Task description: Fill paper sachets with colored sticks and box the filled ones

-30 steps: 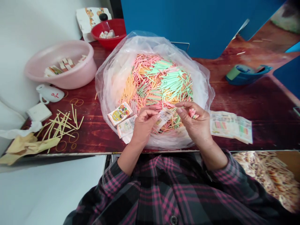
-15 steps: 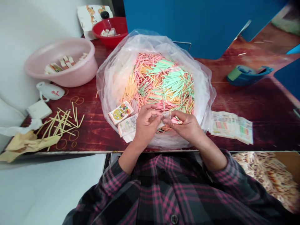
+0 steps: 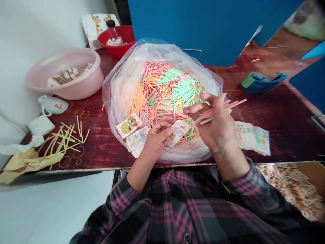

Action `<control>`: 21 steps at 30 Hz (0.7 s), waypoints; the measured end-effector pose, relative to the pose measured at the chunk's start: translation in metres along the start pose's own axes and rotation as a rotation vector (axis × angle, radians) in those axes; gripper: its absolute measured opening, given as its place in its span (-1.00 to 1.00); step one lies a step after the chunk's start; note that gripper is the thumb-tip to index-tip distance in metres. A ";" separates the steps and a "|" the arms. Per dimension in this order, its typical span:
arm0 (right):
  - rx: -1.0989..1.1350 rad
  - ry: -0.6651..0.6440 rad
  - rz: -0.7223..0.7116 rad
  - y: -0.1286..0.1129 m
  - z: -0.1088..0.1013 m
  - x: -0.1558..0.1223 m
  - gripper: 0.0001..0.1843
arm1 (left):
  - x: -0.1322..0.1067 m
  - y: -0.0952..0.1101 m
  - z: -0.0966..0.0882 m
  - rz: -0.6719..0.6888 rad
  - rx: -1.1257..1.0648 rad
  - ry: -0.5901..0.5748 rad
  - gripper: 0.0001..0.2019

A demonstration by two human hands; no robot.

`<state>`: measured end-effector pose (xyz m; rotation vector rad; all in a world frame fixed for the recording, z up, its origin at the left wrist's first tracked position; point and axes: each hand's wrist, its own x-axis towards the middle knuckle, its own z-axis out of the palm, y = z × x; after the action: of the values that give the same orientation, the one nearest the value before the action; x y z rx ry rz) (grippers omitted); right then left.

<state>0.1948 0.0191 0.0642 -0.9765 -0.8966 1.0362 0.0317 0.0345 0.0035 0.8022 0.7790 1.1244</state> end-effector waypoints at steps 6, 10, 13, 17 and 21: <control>0.093 -0.004 -0.072 0.009 0.023 -0.005 -0.64 | -0.004 0.001 0.005 -0.063 -0.064 -0.044 -0.71; 0.013 -0.023 -0.035 0.013 0.025 -0.012 -0.55 | -0.004 0.001 0.006 -0.057 -0.078 -0.073 -0.68; 0.005 -0.054 -0.039 0.013 0.024 -0.018 -0.57 | -0.003 0.000 0.006 -0.061 -0.081 -0.079 -0.66; -0.057 -0.104 -0.061 0.017 0.021 -0.021 -0.56 | -0.004 0.000 0.006 -0.089 -0.088 -0.091 -0.66; -0.095 -0.142 -0.047 0.025 0.018 -0.017 -0.53 | -0.005 0.001 0.006 -0.068 -0.067 -0.091 -0.65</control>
<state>0.1670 0.0123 0.0439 -0.9648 -1.0899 1.0400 0.0355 0.0293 0.0076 0.7600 0.6843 1.0412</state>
